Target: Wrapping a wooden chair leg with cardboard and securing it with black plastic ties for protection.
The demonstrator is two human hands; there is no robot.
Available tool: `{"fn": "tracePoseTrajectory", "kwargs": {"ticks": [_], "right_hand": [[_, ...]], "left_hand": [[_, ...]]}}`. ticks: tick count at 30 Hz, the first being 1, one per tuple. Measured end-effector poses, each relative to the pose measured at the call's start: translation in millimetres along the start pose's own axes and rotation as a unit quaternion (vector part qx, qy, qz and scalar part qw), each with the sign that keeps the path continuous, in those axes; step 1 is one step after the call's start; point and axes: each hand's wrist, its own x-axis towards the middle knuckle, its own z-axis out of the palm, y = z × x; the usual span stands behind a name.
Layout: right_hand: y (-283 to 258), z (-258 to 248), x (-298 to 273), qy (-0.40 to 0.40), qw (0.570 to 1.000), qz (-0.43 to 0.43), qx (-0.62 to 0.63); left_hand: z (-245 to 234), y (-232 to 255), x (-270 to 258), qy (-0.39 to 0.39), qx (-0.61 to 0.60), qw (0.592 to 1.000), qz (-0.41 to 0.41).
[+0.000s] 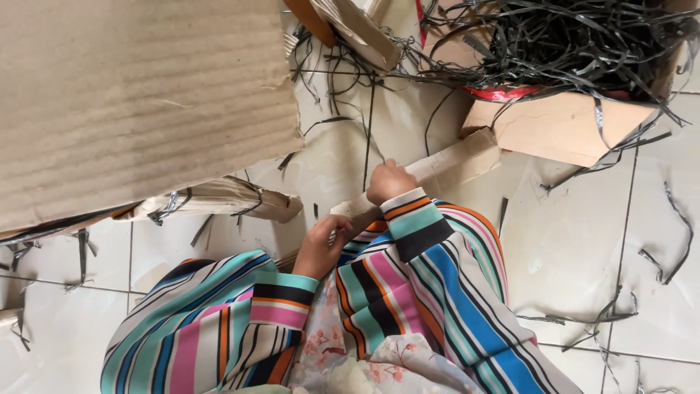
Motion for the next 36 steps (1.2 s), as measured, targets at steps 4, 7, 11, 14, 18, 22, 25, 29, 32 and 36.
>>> {"fn": "tracePoseTrajectory", "kwargs": {"ticks": [4, 7, 11, 14, 18, 22, 25, 29, 32, 36], "right_hand": [[-5, -13, -10, -0.016, 1.0, -0.022, 0.004], [-3, -10, -9, -0.021, 1.0, -0.01, 0.011], [-13, -8, -11, -0.007, 1.0, -0.008, 0.005], [-9, 16, 18, -0.024, 0.999, -0.027, 0.005], [-32, -13, -40, -0.039, 0.989, -0.095, 0.106], [-37, -22, -72, -0.018, 0.971, -0.201, 0.129], [-30, -11, -92, -0.003, 0.929, -0.31, 0.202], [-49, -17, -149, -0.041, 0.86, -0.383, 0.334], [-69, -23, -176, -0.002, 0.848, -0.413, 0.332], [-94, -8, -177, 0.1, 0.848, -0.433, 0.288]], "left_hand": [[2, 8, 2, 0.012, 0.003, 1.0, -0.001], [1, 12, -3, 0.014, 0.004, 1.0, 0.01], [-1, 11, -10, 0.019, -0.002, 1.0, 0.018], [-3, 13, -13, 0.033, 0.006, 0.999, 0.024], [-14, 21, -29, 0.062, 0.024, 0.997, 0.031], [-31, 37, -48, 0.104, 0.028, 0.994, 0.012], [-41, 45, -60, 0.117, -0.076, 0.99, -0.035], [-60, 80, -74, 0.181, -0.081, 0.98, 0.016], [-61, 84, -75, 0.218, -0.029, 0.974, 0.06], [-62, 72, -75, 0.321, 0.015, 0.939, 0.119]]}}
